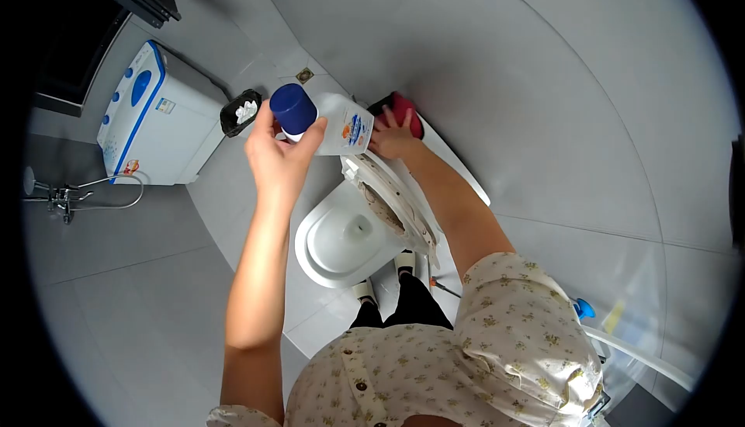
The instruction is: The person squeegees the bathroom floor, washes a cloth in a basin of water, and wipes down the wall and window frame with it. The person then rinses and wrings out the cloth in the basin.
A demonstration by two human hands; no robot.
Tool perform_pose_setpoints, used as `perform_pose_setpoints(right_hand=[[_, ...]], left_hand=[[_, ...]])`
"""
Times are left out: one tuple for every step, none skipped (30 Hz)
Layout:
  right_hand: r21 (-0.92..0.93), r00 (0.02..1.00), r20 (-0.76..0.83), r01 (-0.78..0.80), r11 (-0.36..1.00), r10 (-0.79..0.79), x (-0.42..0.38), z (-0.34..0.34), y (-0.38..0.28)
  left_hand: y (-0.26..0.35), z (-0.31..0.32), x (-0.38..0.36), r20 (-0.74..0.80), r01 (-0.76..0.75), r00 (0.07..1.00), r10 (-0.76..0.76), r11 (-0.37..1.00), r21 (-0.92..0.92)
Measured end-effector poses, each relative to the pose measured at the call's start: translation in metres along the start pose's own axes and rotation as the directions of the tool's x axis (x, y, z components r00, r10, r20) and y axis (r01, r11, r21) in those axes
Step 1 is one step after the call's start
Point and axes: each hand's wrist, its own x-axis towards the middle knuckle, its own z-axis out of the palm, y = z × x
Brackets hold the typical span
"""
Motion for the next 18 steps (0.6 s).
perform_pose_setpoints(right_hand=[[-0.087, 0.995, 0.076, 0.077, 0.993, -0.071, 0.0, 0.0, -0.005], [-0.079, 0.991, 0.122, 0.066, 0.995, -0.056, -0.003, -0.002, -0.006], [-0.066, 0.989, 0.134, 0.064, 0.996, -0.054, -0.008, 0.004, -0.001], [-0.04, 0.991, 0.095, 0.102, 0.994, -0.098, -0.012, 0.006, 0.011], [-0.022, 0.989, 0.048, 0.139, 0.99, -0.138, -0.016, 0.006, 0.024], [-0.01, 0.995, 0.032, 0.098, 0.995, -0.097, -0.022, 0.01, 0.032], [-0.009, 0.995, 0.035, 0.091, 0.996, -0.091, -0.029, 0.014, 0.04], [0.033, 0.997, -0.008, 0.075, 0.997, -0.075, -0.037, 0.019, 0.047], [0.076, 0.997, -0.051, 0.061, 0.995, -0.057, -0.045, 0.025, 0.052], [0.104, 0.996, -0.073, 0.051, 0.993, -0.043, -0.059, 0.024, 0.054], [0.108, 0.997, -0.071, 0.041, 0.993, -0.034, -0.064, 0.032, 0.062], [0.158, 0.992, -0.124, 0.043, 0.986, -0.023, -0.067, 0.043, 0.07], [0.206, 0.984, -0.178, 0.048, 0.977, -0.01, -0.073, 0.048, 0.076], [0.316, 0.964, -0.267, 0.066, 0.946, 0.022, -0.082, 0.055, 0.082], [0.323, 0.964, -0.263, 0.055, 0.945, 0.034, -0.092, 0.063, 0.086], [0.382, 0.931, -0.36, 0.084, 0.921, 0.064, -0.1, 0.073, 0.09], [0.432, 0.886, -0.453, 0.119, 0.894, 0.1, -0.109, 0.082, 0.093], [0.447, 0.811, -0.569, 0.164, 0.879, 0.138, -0.121, 0.093, 0.092]], left_hand=[[0.001, 0.001, 0.0, 0.002, 0.008, 1.0, -0.008, 1.0, -0.012], [0.001, 0.003, 0.0, 0.011, 0.017, 1.0, -0.017, 1.0, -0.006], [0.001, 0.006, -0.001, 0.025, 0.017, 1.0, -0.017, 1.0, -0.021], [0.002, 0.01, 0.001, 0.033, 0.009, 0.999, -0.008, 0.999, -0.043], [0.001, 0.013, 0.002, 0.036, 0.006, 0.999, -0.004, 0.999, -0.05], [0.001, 0.017, 0.002, 0.065, 0.001, 0.998, 0.0, 1.0, -0.021], [0.0, 0.02, 0.001, 0.096, -0.002, 0.995, 0.001, 1.0, 0.01], [-0.002, 0.025, 0.001, 0.103, -0.001, 0.995, 0.001, 1.0, 0.008], [-0.007, 0.03, 0.001, 0.121, -0.017, 0.992, 0.019, 1.0, -0.018], [-0.01, 0.036, 0.002, 0.139, -0.033, 0.99, 0.039, 0.998, -0.044], [-0.012, 0.041, 0.002, 0.148, -0.032, 0.988, 0.039, 0.998, -0.049], [-0.014, 0.048, 0.001, 0.137, -0.062, 0.988, 0.067, 0.997, -0.043], [-0.014, 0.056, 0.0, 0.124, -0.092, 0.988, 0.096, 0.995, -0.038], [-0.013, 0.066, -0.001, 0.106, -0.148, 0.982, 0.153, 0.987, -0.058], [-0.015, 0.073, -0.002, 0.118, -0.145, 0.981, 0.152, 0.987, -0.063], [-0.019, 0.079, -0.004, 0.152, -0.142, 0.978, 0.145, 0.989, -0.031], [-0.022, 0.085, -0.005, 0.183, -0.141, 0.973, 0.139, 0.99, 0.0], [-0.024, 0.092, -0.007, 0.196, -0.129, 0.971, 0.134, 0.991, -0.035]])
